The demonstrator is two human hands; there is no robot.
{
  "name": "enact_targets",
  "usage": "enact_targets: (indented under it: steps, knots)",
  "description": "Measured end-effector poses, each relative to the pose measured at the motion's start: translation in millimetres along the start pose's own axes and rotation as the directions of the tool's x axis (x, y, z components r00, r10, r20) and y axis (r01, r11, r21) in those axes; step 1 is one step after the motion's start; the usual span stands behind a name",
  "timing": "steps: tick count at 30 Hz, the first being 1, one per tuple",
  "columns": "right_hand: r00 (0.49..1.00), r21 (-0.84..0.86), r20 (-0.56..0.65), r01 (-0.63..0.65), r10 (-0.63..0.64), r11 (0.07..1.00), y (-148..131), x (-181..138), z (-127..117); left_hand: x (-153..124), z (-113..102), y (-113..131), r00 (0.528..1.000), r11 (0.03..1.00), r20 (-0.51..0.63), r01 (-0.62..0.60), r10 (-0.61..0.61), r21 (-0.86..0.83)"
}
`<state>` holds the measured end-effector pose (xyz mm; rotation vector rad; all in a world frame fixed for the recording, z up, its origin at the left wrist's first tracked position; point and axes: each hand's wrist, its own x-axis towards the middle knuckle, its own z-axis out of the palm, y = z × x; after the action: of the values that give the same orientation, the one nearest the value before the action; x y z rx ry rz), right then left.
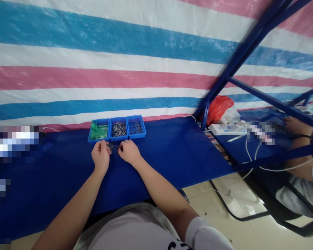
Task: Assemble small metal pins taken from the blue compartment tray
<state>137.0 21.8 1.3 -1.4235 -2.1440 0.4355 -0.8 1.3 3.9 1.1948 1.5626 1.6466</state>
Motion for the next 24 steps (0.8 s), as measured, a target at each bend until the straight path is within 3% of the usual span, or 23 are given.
enact_targets:
  steps: [16,20,24]
  knots:
    - [1.0,0.029,0.012,0.018,-0.018,0.999,1.4,-3.5,-4.1,0.4,-0.4,0.2,1.0,1.0,0.015,0.0,-0.001,0.029]
    - [0.999,0.257,-0.036,-0.011,0.021,0.966,0.8,-3.4,-5.4,1.0,0.0,-1.3,1.0,1.0,0.016,-0.006,0.005,0.03]
    - [0.992,0.571,-0.099,-0.008,0.078,0.821,-3.9,-2.7,-6.8,0.6,0.0,-2.6,0.999,0.999,0.043,-0.008,0.006,0.033]
